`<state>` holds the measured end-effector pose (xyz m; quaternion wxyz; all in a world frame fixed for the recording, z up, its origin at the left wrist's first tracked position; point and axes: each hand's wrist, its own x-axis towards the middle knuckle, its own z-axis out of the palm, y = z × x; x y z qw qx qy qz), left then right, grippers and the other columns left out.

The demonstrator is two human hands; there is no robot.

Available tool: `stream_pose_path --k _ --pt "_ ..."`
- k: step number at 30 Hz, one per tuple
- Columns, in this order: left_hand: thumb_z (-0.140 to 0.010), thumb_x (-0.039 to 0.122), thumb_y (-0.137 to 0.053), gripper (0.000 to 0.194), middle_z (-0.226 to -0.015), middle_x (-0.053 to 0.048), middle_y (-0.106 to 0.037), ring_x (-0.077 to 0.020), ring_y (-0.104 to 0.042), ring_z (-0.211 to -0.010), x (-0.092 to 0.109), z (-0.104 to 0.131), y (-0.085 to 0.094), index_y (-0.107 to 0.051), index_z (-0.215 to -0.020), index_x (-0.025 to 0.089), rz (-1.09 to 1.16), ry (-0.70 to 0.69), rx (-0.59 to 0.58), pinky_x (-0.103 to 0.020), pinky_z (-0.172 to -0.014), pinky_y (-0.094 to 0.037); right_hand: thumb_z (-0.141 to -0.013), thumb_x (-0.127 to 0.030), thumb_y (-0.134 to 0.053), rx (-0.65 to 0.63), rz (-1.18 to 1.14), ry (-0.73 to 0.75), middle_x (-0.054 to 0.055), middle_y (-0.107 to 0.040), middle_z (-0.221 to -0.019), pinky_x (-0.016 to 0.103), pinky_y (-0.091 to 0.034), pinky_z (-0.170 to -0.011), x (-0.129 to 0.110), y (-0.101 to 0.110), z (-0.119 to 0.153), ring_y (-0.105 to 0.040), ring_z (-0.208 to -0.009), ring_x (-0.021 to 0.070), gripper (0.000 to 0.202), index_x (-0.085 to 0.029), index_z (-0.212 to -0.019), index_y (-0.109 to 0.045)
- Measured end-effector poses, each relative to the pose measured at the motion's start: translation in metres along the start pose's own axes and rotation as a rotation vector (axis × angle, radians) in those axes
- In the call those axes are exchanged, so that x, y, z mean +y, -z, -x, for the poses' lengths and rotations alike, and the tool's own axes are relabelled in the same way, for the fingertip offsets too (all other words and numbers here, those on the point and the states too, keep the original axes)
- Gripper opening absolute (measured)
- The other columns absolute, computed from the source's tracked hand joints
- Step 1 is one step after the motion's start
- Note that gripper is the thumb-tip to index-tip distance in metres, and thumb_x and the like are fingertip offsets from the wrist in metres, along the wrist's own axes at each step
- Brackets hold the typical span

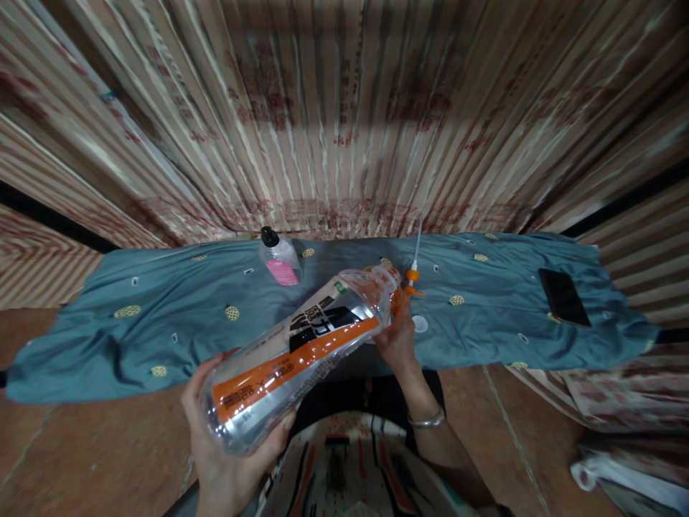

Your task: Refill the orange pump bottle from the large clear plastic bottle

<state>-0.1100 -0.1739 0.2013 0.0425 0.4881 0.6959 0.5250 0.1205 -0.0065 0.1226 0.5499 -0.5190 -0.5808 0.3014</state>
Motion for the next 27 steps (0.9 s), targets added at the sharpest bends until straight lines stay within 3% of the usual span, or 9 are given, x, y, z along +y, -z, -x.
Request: stream_pose_path --k 14,18,22,27 --pt "-0.067 0.055 -0.097 0.091 -0.126 -0.007 -0.072 -0.0289 -0.076 -0.104 0.0087 -0.0025 -0.0047 -0.056 -0.143 0.027 -0.015 0.017 -0.015 -0.043 -0.088 -0.064 -0.082 -0.059 -0.087 -0.019 -0.031 0.003 0.016 -0.08 -0.134 0.055 -0.068 -0.102 -0.0028 0.0005 -0.0024 -0.079 -0.126 0.0392 0.081 -0.023 -0.149 -0.058" --pt "-0.062 0.057 -0.1 0.096 -0.127 -0.008 -0.072 -0.0286 -0.076 -0.105 0.0059 -0.0019 -0.0031 -0.058 -0.143 0.026 0.01 0.022 0.008 -0.041 -0.089 -0.063 -0.081 -0.059 -0.088 -0.012 -0.031 0.0 0.015 -0.081 -0.134 0.052 -0.068 -0.103 -0.0043 -0.0007 -0.0034 -0.081 -0.122 0.0366 0.083 -0.024 -0.15 -0.058" --pt "-0.063 0.055 -0.099 0.095 -0.13 -0.009 -0.071 -0.0299 -0.076 -0.109 0.002 -0.0011 -0.0018 -0.058 -0.144 0.027 -0.018 0.011 -0.024 -0.044 -0.092 -0.063 -0.08 -0.063 -0.088 -0.005 -0.038 0.015 0.017 -0.08 -0.136 0.055 -0.068 -0.104 -0.0044 -0.0011 -0.0027 -0.08 -0.124 0.0382 0.086 -0.021 -0.149 -0.058" --pt "-0.057 0.059 -0.101 0.103 -0.133 -0.01 -0.069 -0.0318 -0.073 -0.112 0.0029 0.0009 -0.0028 -0.059 -0.144 0.025 0.016 0.038 0.017 -0.045 -0.094 -0.061 -0.081 -0.059 -0.088 -0.007 -0.016 0.009 0.017 -0.08 -0.137 0.058 -0.067 -0.106 -0.0007 0.0005 -0.0017 -0.08 -0.126 0.0385 0.082 -0.023 -0.149 -0.057"
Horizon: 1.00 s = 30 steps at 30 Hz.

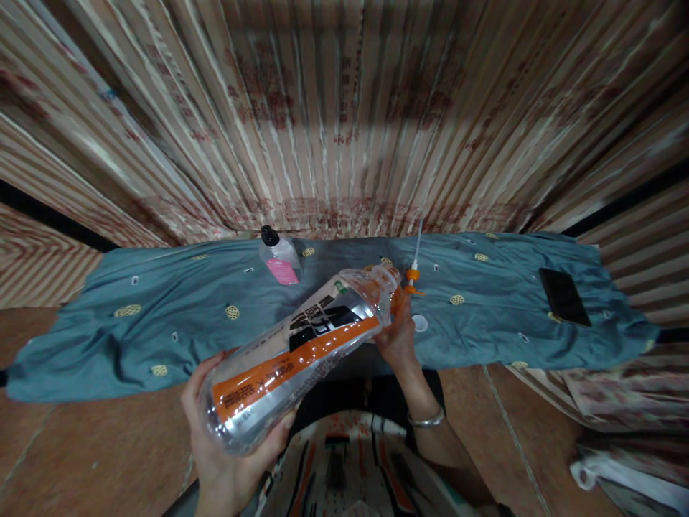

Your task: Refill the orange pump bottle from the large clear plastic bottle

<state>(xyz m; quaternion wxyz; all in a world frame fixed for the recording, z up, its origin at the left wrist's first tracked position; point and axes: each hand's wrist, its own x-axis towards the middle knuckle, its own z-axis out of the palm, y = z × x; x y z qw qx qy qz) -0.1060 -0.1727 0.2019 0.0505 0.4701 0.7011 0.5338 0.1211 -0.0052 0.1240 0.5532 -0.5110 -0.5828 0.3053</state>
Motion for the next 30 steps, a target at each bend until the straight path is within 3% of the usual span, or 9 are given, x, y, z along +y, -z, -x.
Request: stream_pose_path --k 12,19,25,30 --pt "-0.073 0.055 -0.096 0.093 -0.136 -0.009 -0.068 -0.0286 -0.073 -0.114 0.002 -0.0019 -0.0003 -0.057 -0.152 0.026 -0.06 -0.089 -0.032 -0.04 -0.096 -0.059 -0.08 -0.059 -0.09 -0.013 -0.045 -0.018 0.018 -0.079 -0.14 0.057 -0.065 -0.112 -0.004 -0.0018 -0.0011 -0.077 -0.133 0.0389 0.087 -0.021 -0.151 -0.057" --pt "-0.068 0.054 -0.099 0.093 -0.127 -0.004 -0.07 -0.0262 -0.073 -0.105 0.0047 -0.0033 -0.0017 -0.059 -0.148 0.028 -0.021 -0.097 -0.018 -0.038 -0.088 -0.06 -0.086 -0.057 -0.086 -0.013 -0.061 0.051 0.018 -0.078 -0.144 0.055 -0.065 -0.112 -0.009 -0.0017 -0.002 -0.078 -0.132 0.0364 0.079 -0.022 -0.151 -0.056" --pt "-0.069 0.057 -0.097 0.091 -0.13 -0.007 -0.07 -0.0282 -0.073 -0.108 0.0046 -0.0025 -0.0021 -0.059 -0.146 0.026 -0.05 -0.091 -0.006 -0.041 -0.09 -0.061 -0.088 -0.055 -0.084 -0.001 -0.046 0.057 0.019 -0.079 -0.142 0.053 -0.068 -0.108 -0.0091 -0.0025 -0.0024 -0.08 -0.129 0.0356 0.075 -0.021 -0.149 -0.057" --pt "-0.072 0.059 -0.094 0.089 -0.131 -0.006 -0.07 -0.0293 -0.074 -0.108 0.0045 -0.0016 -0.0022 -0.058 -0.148 0.031 -0.057 -0.056 -0.01 -0.044 -0.089 -0.064 -0.086 -0.055 -0.086 0.003 -0.044 0.052 0.018 -0.08 -0.141 0.052 -0.067 -0.109 -0.0086 -0.0033 -0.0027 -0.079 -0.129 0.0364 0.077 -0.022 -0.15 -0.059"
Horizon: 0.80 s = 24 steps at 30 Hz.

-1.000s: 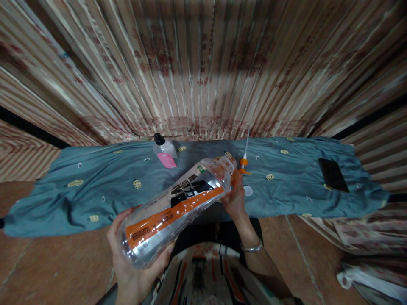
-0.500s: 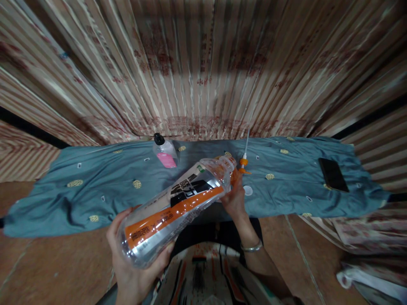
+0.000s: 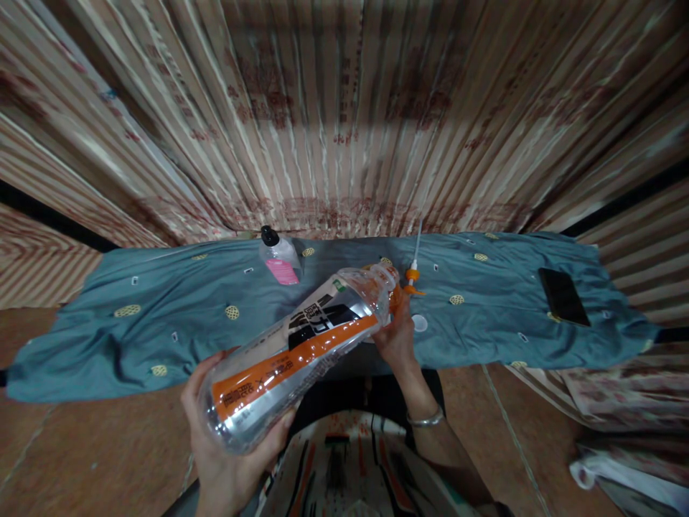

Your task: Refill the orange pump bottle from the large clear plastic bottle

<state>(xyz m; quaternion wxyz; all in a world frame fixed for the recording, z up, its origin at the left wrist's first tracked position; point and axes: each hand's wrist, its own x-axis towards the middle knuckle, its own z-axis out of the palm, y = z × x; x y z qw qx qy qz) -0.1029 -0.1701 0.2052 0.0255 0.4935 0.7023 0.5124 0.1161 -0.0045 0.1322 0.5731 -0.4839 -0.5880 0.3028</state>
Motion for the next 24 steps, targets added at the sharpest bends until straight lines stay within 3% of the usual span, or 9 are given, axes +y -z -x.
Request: stream_pose_path --k 5,10,13,19,24 --pt "-0.063 0.06 -0.097 0.094 -0.131 -0.008 -0.07 -0.0323 -0.075 -0.108 -0.0019 -0.0023 0.0014 -0.059 -0.142 0.029 0.005 0.012 0.006 -0.047 -0.088 -0.066 -0.085 -0.059 -0.087 0.007 0.035 -0.001 0.019 -0.079 -0.141 0.054 -0.066 -0.11 0.002 0.0011 0.0007 -0.079 -0.13 0.0373 0.079 -0.021 -0.15 -0.059" --pt "-0.066 0.053 -0.096 0.089 -0.129 -0.008 -0.071 -0.0309 -0.076 -0.106 -0.0034 -0.003 0.0013 -0.058 -0.144 0.03 0.004 -0.001 -0.026 -0.046 -0.085 -0.067 -0.084 -0.061 -0.087 -0.011 0.048 -0.017 0.02 -0.079 -0.14 0.056 -0.066 -0.109 0.0053 0.003 0.0012 -0.079 -0.13 0.0382 0.085 -0.019 -0.152 -0.056" --pt "-0.066 0.057 -0.095 0.089 -0.128 -0.007 -0.071 -0.0317 -0.076 -0.106 -0.0031 -0.0028 0.0015 -0.059 -0.143 0.032 0.011 0.024 0.011 -0.047 -0.084 -0.067 -0.084 -0.061 -0.086 -0.011 0.049 -0.013 0.019 -0.08 -0.137 0.055 -0.067 -0.108 0.0054 0.0034 0.0007 -0.079 -0.129 0.038 0.083 -0.019 -0.151 -0.057" --pt "-0.065 0.056 -0.097 0.093 -0.128 -0.008 -0.071 -0.0296 -0.076 -0.105 -0.0032 -0.0031 0.0033 -0.058 -0.144 0.027 0.005 0.012 -0.023 -0.044 -0.087 -0.065 -0.083 -0.052 -0.087 -0.005 0.033 -0.023 0.017 -0.08 -0.14 0.049 -0.067 -0.108 0.0008 0.0017 0.0004 -0.08 -0.129 0.0353 0.08 -0.022 -0.152 -0.058" --pt "-0.067 0.059 -0.096 0.092 -0.133 -0.008 -0.07 -0.0285 -0.074 -0.111 -0.004 -0.0012 0.0008 -0.059 -0.145 0.027 0.001 0.01 0.006 -0.042 -0.093 -0.063 -0.08 -0.055 -0.089 0.007 0.031 -0.045 0.018 -0.082 -0.137 0.049 -0.068 -0.105 0.0 0.0004 0.0 -0.082 -0.123 0.0347 0.083 -0.021 -0.149 -0.059"
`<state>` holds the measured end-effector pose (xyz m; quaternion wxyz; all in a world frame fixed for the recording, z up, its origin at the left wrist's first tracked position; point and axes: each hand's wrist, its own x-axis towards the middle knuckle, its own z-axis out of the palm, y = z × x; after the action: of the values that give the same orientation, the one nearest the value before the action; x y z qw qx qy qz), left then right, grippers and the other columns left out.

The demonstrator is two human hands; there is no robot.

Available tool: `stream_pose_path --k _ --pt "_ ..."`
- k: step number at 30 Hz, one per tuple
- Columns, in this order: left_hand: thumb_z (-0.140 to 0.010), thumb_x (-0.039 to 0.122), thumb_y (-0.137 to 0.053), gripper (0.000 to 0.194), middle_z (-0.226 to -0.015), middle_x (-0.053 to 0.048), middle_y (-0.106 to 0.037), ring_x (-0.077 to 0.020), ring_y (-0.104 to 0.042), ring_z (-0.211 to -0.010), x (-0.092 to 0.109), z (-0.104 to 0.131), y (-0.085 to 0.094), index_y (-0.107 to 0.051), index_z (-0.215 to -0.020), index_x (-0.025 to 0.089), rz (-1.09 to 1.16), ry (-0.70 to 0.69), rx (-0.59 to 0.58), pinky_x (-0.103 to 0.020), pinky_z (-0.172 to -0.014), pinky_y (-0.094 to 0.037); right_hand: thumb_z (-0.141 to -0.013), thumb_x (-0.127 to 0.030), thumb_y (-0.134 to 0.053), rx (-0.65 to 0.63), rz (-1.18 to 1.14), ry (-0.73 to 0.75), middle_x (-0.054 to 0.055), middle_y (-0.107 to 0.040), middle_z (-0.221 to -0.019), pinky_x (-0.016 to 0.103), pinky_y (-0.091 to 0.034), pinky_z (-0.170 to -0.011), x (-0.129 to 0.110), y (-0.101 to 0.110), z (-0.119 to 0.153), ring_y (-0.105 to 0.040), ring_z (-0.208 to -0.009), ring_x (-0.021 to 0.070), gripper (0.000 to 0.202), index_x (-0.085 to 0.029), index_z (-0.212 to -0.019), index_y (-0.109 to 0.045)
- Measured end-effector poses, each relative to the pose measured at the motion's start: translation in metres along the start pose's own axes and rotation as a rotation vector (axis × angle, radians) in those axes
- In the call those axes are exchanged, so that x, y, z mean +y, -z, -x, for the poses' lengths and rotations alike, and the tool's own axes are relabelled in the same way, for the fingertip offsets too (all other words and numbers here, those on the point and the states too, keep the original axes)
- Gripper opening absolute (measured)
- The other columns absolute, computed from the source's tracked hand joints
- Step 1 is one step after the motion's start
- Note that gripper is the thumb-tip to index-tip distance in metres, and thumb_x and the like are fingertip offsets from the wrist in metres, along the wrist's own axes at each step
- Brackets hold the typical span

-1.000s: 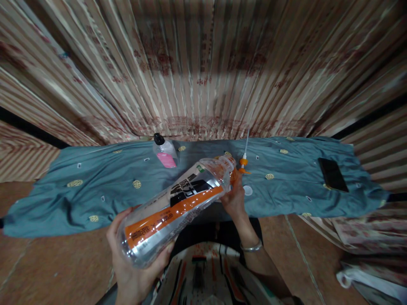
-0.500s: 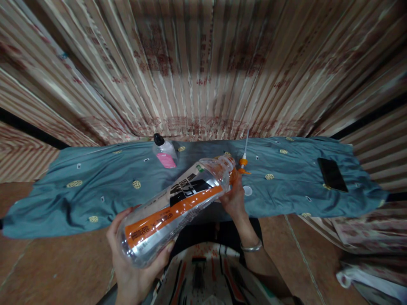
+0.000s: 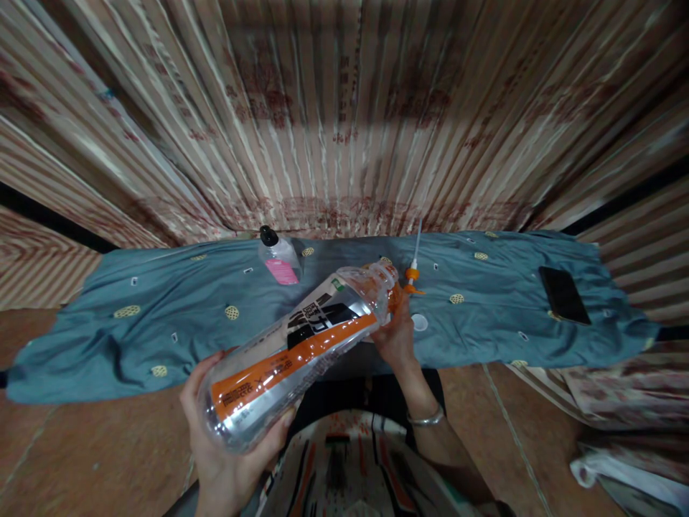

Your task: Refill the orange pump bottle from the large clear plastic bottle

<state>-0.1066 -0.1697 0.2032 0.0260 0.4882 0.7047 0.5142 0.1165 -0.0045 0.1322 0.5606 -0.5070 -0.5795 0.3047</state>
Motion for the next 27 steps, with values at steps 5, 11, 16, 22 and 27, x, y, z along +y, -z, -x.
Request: stream_pose_path --k 5,11,16,22,27 --pt "-0.065 0.058 -0.097 0.094 -0.135 -0.011 -0.069 -0.0343 -0.075 -0.112 -0.001 0.001 0.003 -0.057 -0.146 0.03 0.027 0.057 -0.034 -0.053 -0.096 -0.066 -0.081 -0.055 -0.087 -0.01 0.013 -0.019 0.018 -0.081 -0.136 0.05 -0.067 -0.106 0.002 0.001 0.0 -0.081 -0.123 0.0349 0.082 -0.021 -0.15 -0.058" --pt "-0.073 0.053 -0.092 0.083 -0.139 -0.011 -0.066 -0.0376 -0.073 -0.119 0.012 0.002 0.002 -0.057 -0.146 0.033 0.011 0.122 -0.011 -0.063 -0.105 -0.066 -0.079 -0.059 -0.087 -0.023 0.048 -0.037 0.017 -0.08 -0.136 0.053 -0.065 -0.107 0.005 0.002 0.0 -0.079 -0.127 0.0376 0.086 -0.022 -0.15 -0.058" --pt "-0.064 0.048 -0.099 0.09 -0.128 -0.008 -0.071 -0.0331 -0.076 -0.104 0.002 -0.001 0.005 -0.058 -0.143 0.033 0.001 0.025 -0.081 -0.05 -0.084 -0.07 -0.078 -0.058 -0.089 -0.013 0.048 -0.049 0.018 -0.08 -0.136 0.058 -0.065 -0.109 0.007 0.002 0.001 -0.078 -0.127 0.0389 0.087 -0.02 -0.149 -0.057" --pt "-0.065 0.052 -0.099 0.09 -0.121 -0.008 -0.07 -0.03 -0.076 -0.097 0.006 -0.005 0.001 -0.058 -0.141 0.027 0.036 -0.017 -0.035 -0.047 -0.08 -0.068 -0.084 -0.061 -0.087 -0.014 -0.001 -0.02 0.017 -0.079 -0.139 0.057 -0.065 -0.11 0.004 0.002 0.003 -0.078 -0.129 0.0364 0.083 -0.022 -0.15 -0.055" --pt "-0.065 0.051 -0.098 0.093 -0.125 -0.008 -0.07 -0.0316 -0.076 -0.101 -0.003 -0.004 0.004 -0.055 -0.146 0.033 0.024 0.01 -0.062 -0.049 -0.082 -0.069 -0.082 -0.059 -0.089 -0.025 0.016 -0.036 0.018 -0.081 -0.134 0.056 -0.066 -0.108 0.003 0.003 0.002 -0.079 -0.126 0.0372 0.083 -0.02 -0.148 -0.057"
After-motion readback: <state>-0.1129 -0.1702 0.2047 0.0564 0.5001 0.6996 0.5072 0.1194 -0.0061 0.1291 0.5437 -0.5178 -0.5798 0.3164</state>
